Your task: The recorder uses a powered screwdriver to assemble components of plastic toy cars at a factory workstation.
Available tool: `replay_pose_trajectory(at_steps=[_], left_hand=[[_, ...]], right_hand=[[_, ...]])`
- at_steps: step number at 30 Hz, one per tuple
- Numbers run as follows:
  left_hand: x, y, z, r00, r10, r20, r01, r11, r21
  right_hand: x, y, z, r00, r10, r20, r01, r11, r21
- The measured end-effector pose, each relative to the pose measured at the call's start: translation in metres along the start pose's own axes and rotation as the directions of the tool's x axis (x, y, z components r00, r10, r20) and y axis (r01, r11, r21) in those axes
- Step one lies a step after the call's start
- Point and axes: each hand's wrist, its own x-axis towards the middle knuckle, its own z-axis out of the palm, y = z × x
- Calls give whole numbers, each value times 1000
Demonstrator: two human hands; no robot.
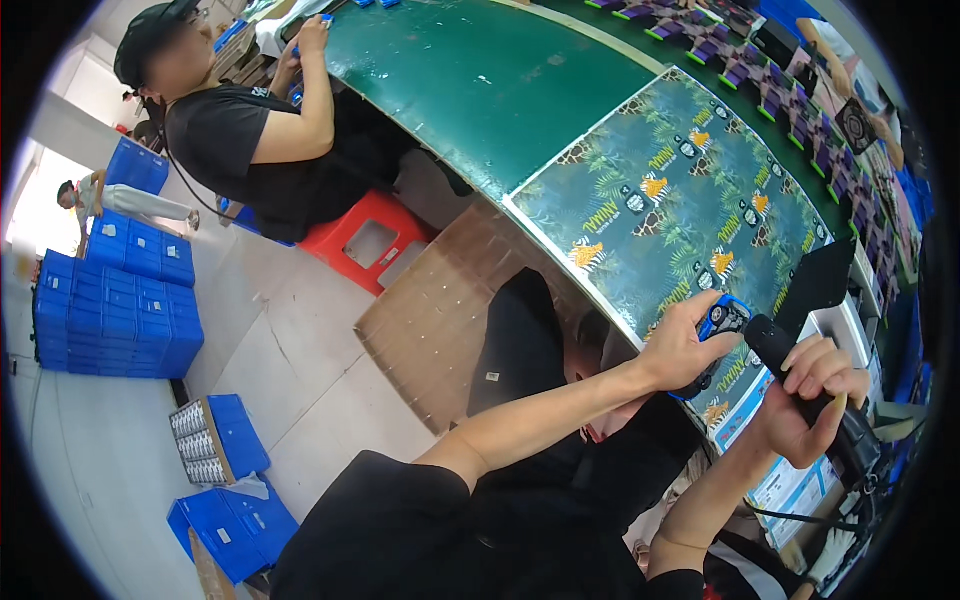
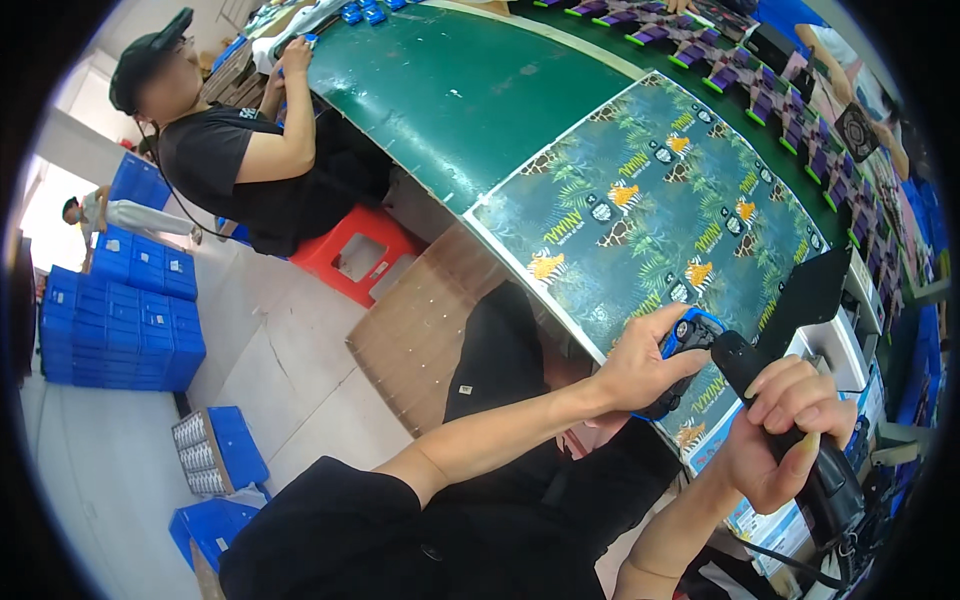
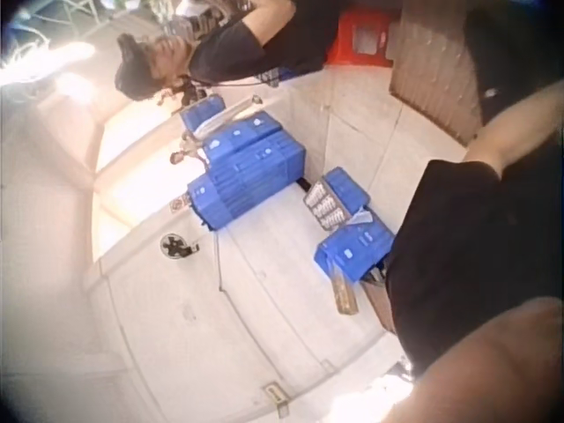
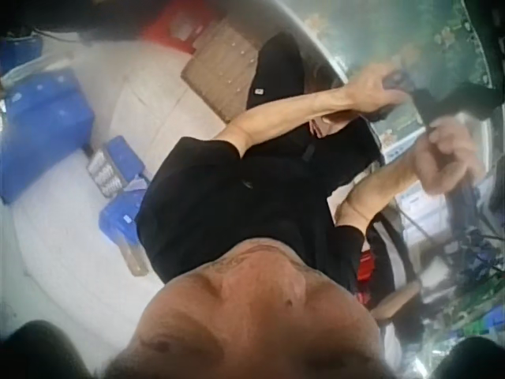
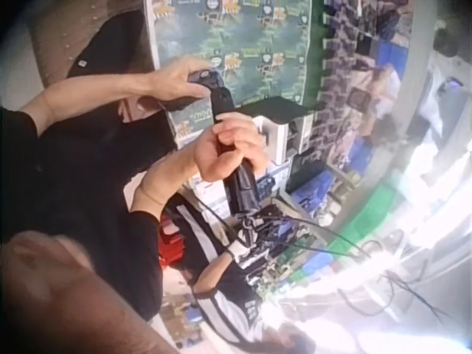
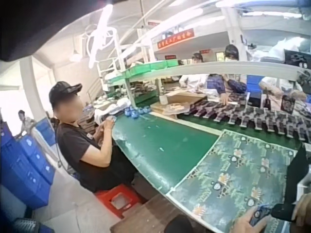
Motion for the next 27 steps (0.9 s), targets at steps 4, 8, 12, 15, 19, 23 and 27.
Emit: replay_pose_trajectory(at_steps=[4, 8, 12, 15, 19, 23, 27], left_hand=[[-1, -8, 13, 995, 97, -7, -96, 992, 78], [-2, -6, -3, 999, -23, -26, 27, 991, 135], [8, 1, -7, 961, -204, -187, 104, 893, -438], [10, -3, 3, 987, -112, -117, 66, 938, -341], [-3, -10, 26, 992, 19, 121, -21, 1000, 19], [-1, -4, 33, 978, 38, 206, -60, 993, 100], [6, -1, 35, 968, -76, 238, 65, 996, 58]], right_hand=[[-4, -10, -6, 997, -45, -64, 43, 998, -34], [1, -17, -3, 998, 0, -56, 1, 1000, 18], [16, -92, -49, 982, -156, -110, 139, 979, -148], [22, -121, -94, 976, -132, -174, 81, 959, -270], [15, -114, -119, 957, -103, -271, 21, 957, -290], [20, -94, -115, 958, -128, -258, 58, 963, -263], [25, -70, -108, 935, -142, -325, 17, 933, -359]])
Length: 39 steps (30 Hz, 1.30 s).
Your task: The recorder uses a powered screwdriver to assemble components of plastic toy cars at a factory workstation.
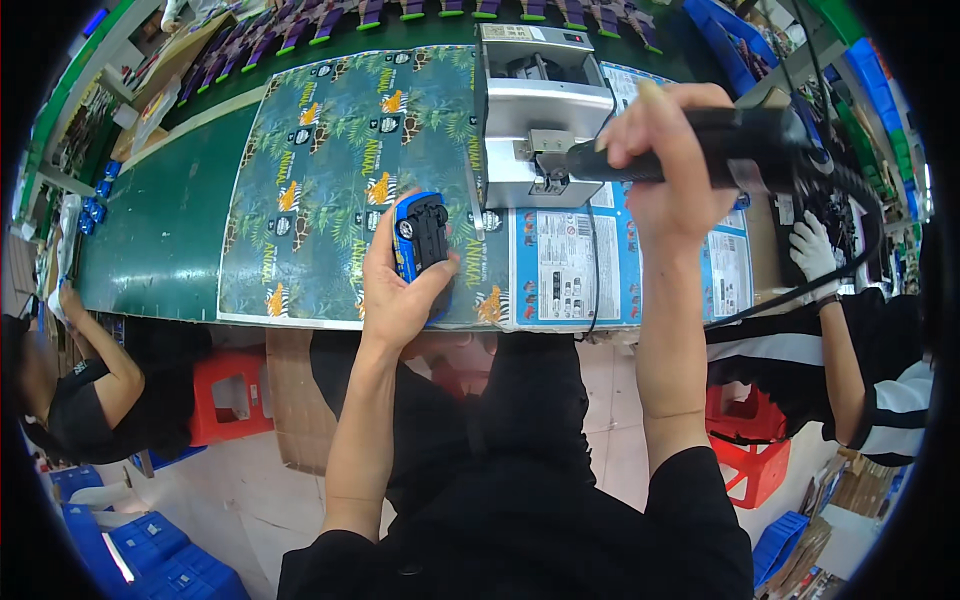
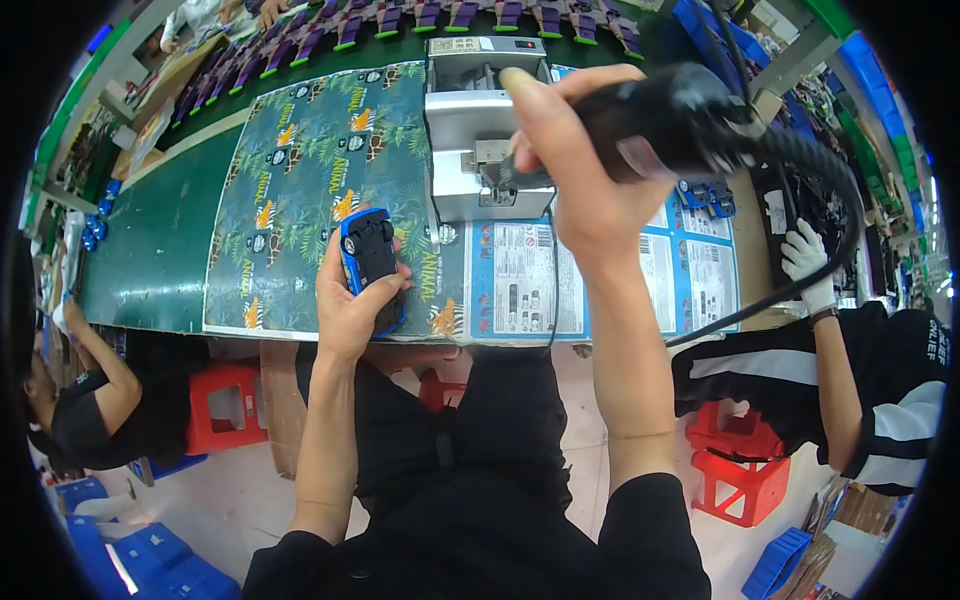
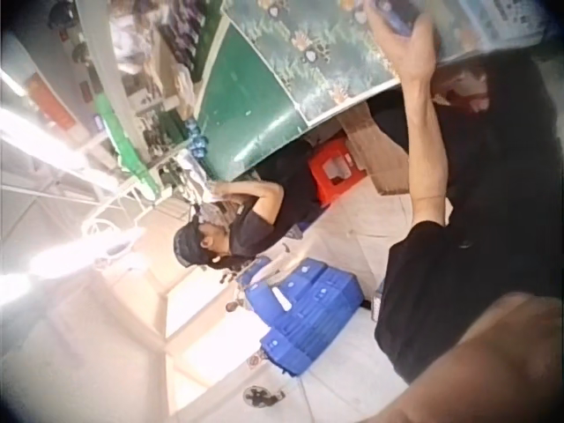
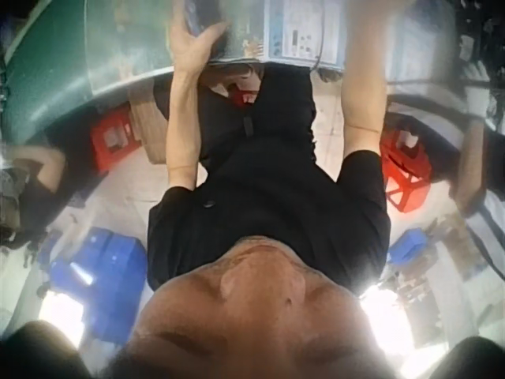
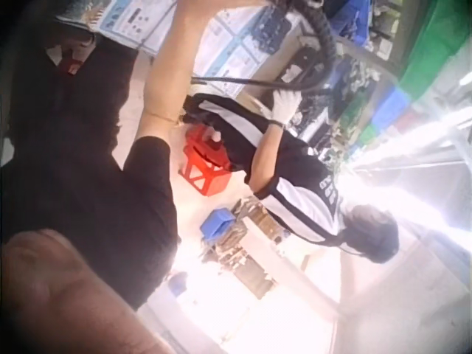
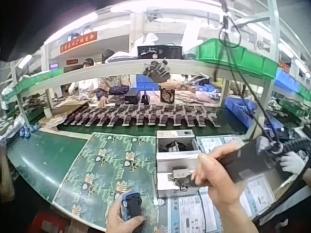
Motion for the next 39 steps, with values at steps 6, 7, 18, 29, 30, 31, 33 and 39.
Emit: replay_pose_trajectory(at_steps=[6, 7, 18, 29, 30, 31, 33, 39], left_hand=[[6, 0, -10, 982, -188, 27, 190, 967, -171], [4, -2, -12, 982, -189, 17, 188, 961, -204], [16, -10, -32, 968, -252, 6, 212, 801, -560], [16, -14, -33, 970, -242, 32, 213, 777, -592], [16, -13, -33, 972, -236, 21, 207, 802, -560], [17, -13, -34, 973, -230, 8, 199, 827, -526], [15, -11, -40, 969, -247, 2, 210, 817, -537], [18, -19, -36, 961, -276, -7, 224, 796, -563]], right_hand=[[19, 1, 21, 978, 151, 143, -110, 959, -260], [20, 4, 25, 970, 188, 153, -148, 959, -241], [-67, -30, 57, 936, 197, 292, -309, 858, 411], [-86, -10, 83, 901, 335, 275, -423, 819, 387], [-89, -6, 84, 895, 339, 290, -428, 836, 344], [-91, -3, 86, 888, 345, 305, -433, 849, 302], [-94, -1, 89, 868, 373, 329, -479, 805, 350], [-98, 9, 87, 901, 184, 393, -342, 857, 384]])
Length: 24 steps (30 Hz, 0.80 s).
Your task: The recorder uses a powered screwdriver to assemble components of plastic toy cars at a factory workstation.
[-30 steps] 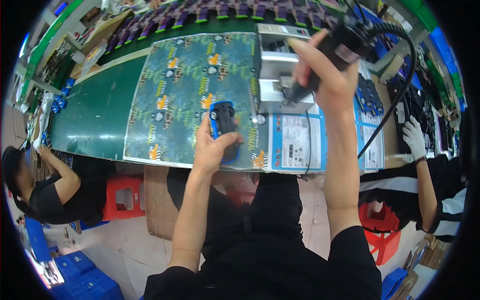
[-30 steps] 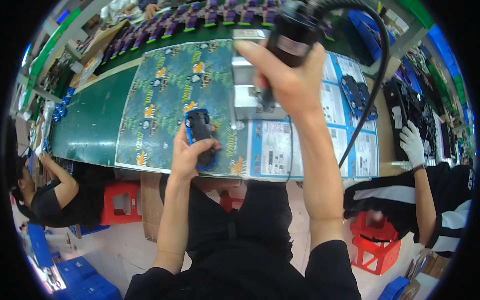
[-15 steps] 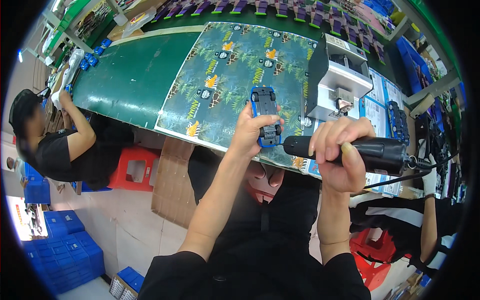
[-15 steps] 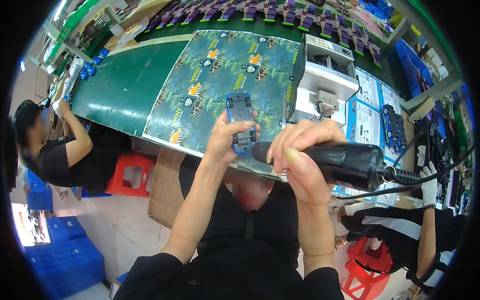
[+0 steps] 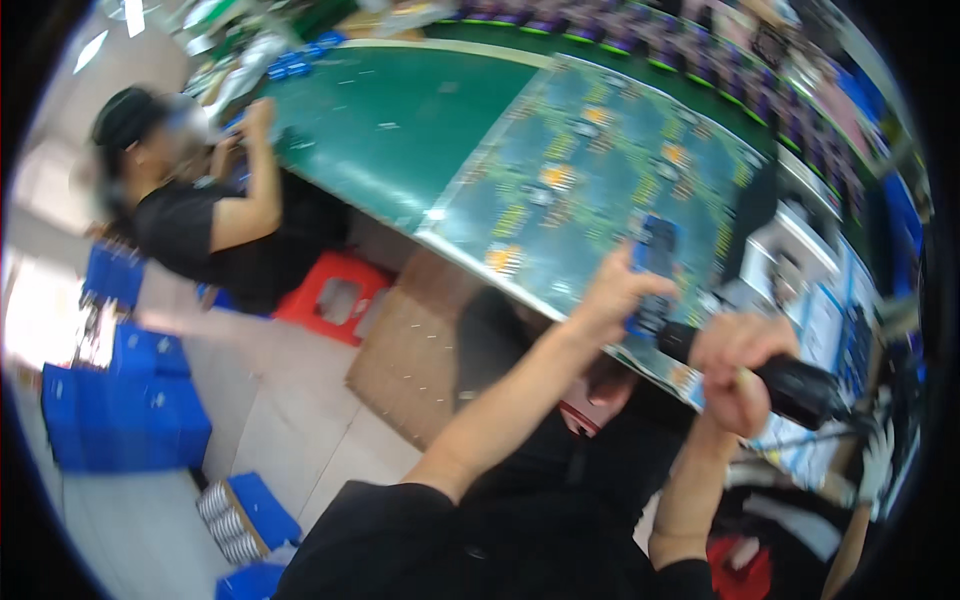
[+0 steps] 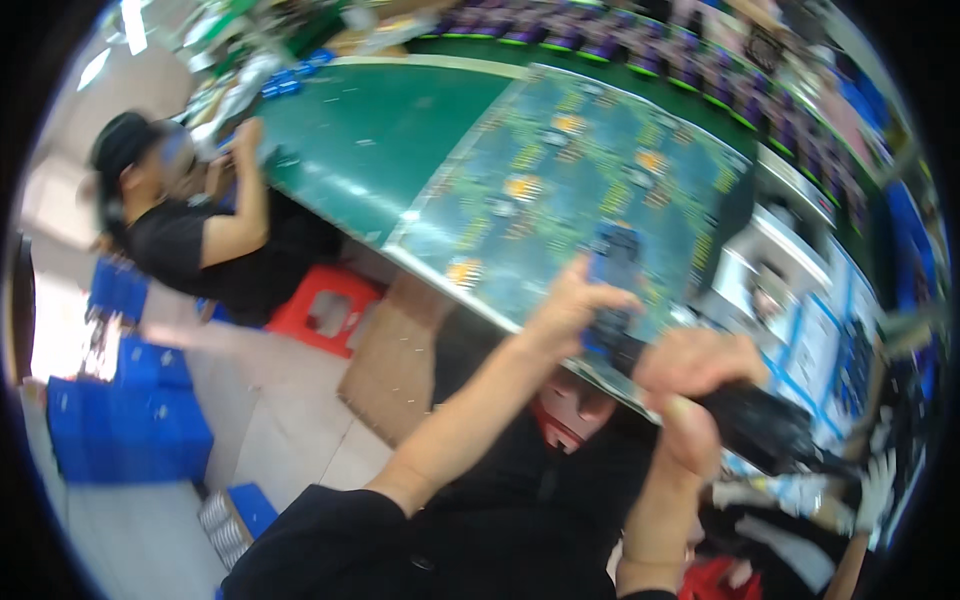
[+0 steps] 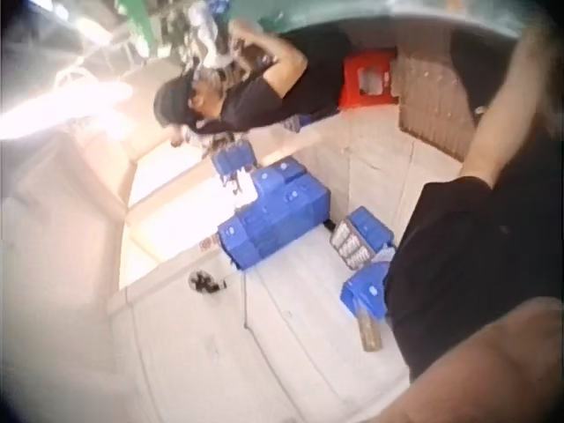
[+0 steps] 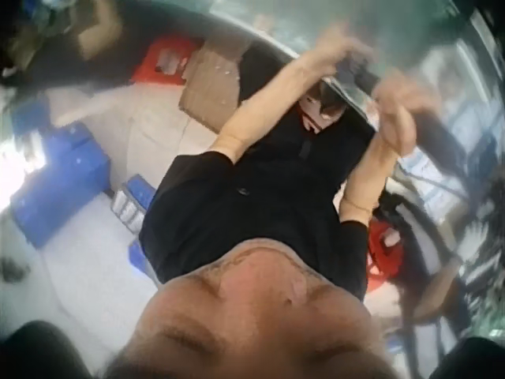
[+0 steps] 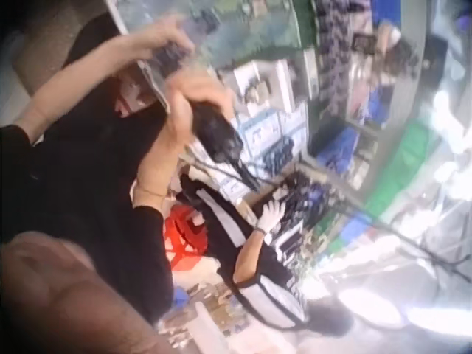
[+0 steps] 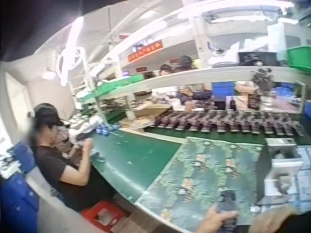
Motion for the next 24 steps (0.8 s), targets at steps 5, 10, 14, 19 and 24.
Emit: replay_pose_trajectory(at_steps=[5, 10, 14, 19, 24], left_hand=[[4, -4, 8, 998, 9, 55, -6, 999, -52], [1, 4, 2, 996, 51, 72, -48, 998, -43], [0, 1, -2, 994, 40, 102, -38, 999, -30], [-8, 7, 3, 998, -10, 69, 18, 992, -123], [0, 24, 1, 993, -98, 72, 115, 947, -300]], right_hand=[[-3, -3, -7, 1000, -8, -14, 8, 1000, 9], [0, 2, 1, 1000, -7, 12, 6, 1000, 18], [-3, 1, 0, 1000, 1, 13, -1, 1000, 4], [-5, -12, -2, 999, -42, -21, 40, 997, -63], [-21, -72, -42, 991, -130, -31, 116, 953, -279]])
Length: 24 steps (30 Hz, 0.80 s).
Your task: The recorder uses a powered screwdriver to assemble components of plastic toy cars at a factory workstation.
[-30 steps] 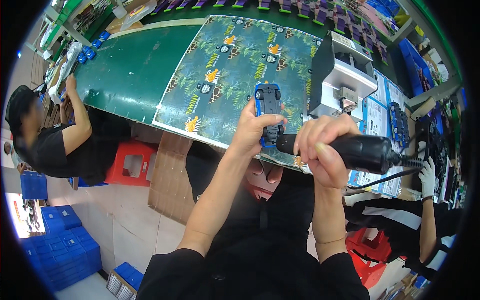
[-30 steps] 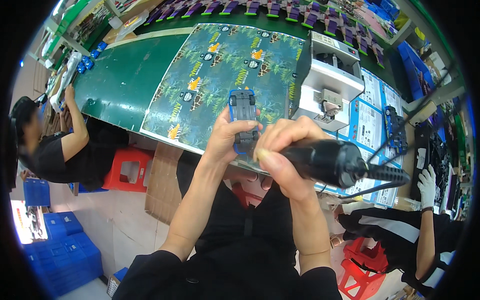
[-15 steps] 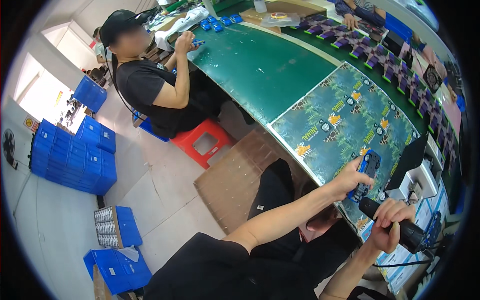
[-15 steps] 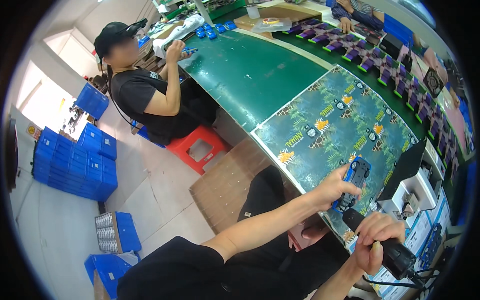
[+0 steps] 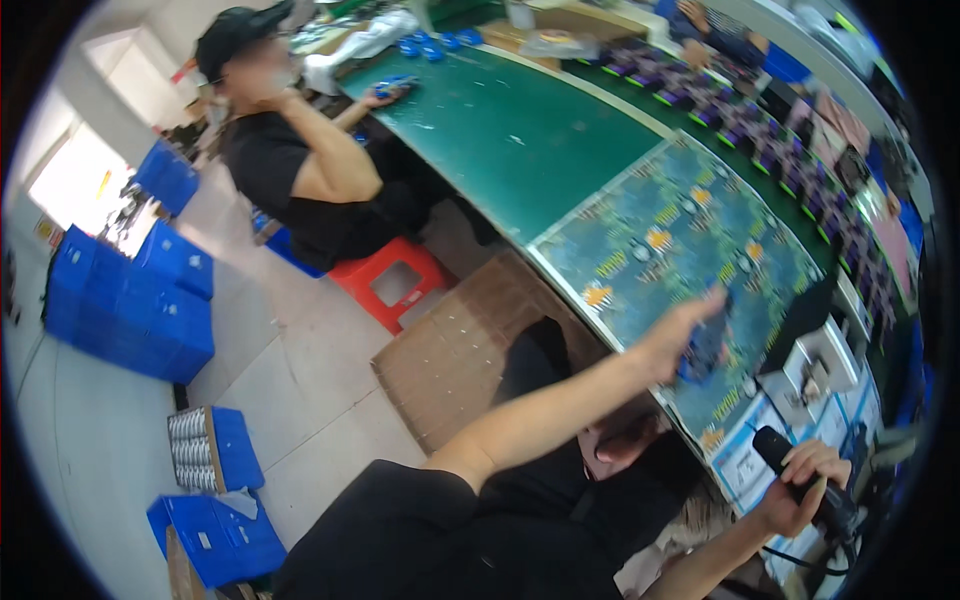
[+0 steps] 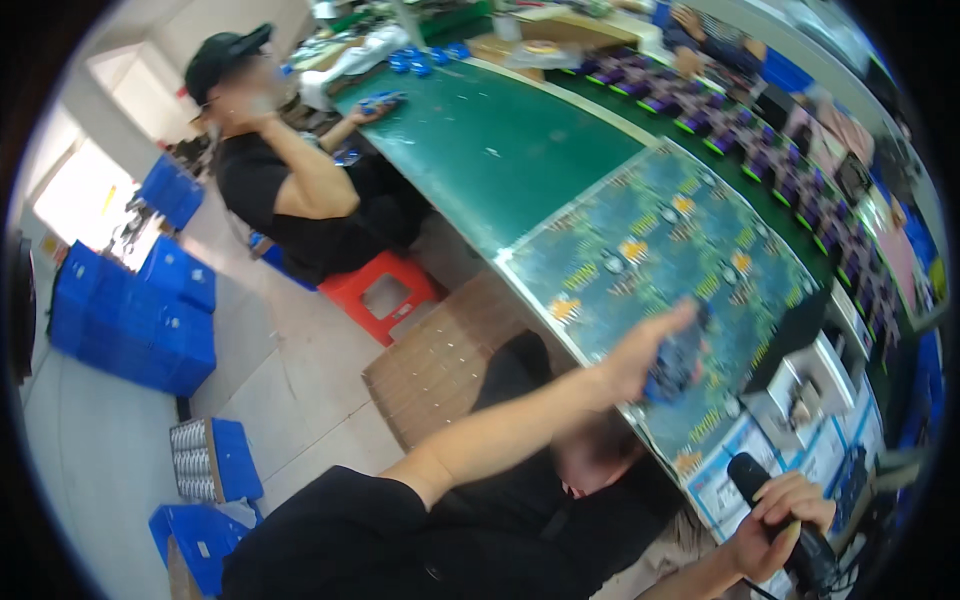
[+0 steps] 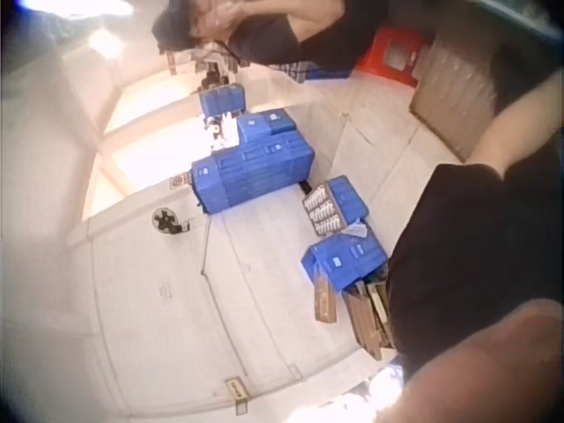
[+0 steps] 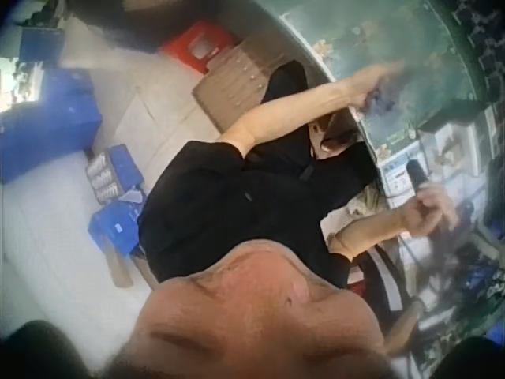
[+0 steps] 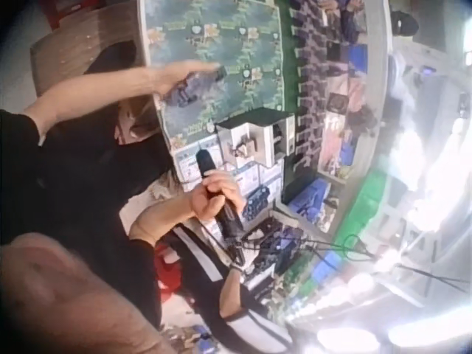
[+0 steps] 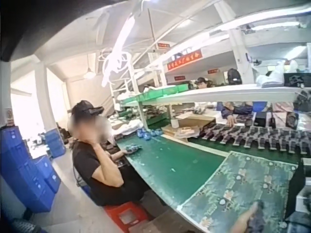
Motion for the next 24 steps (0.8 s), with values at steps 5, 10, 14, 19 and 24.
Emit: replay_pose_trajectory(at_steps=[5, 10, 14, 19, 24], left_hand=[[-7, 58, -23, 987, 148, 71, -144, 988, -58], [3, 66, -19, 989, 113, 91, -115, 993, 14], [6, 64, -16, 991, 97, 95, -101, 994, 48], [10, 66, -11, 991, 101, 93, -112, 985, 129], [16, 62, 1, 995, 86, 58, -94, 983, 157]], right_hand=[[-15, 12, -42, 992, -34, -120, -16, 917, -397], [-23, 17, -43, 922, 49, -385, -203, 906, -372], [-20, 19, -37, 899, 61, -433, -243, 893, -378], [-19, 23, -29, 912, 70, -403, -254, 869, -424], [-24, 24, -38, 916, 42, -400, -219, 886, -408]])
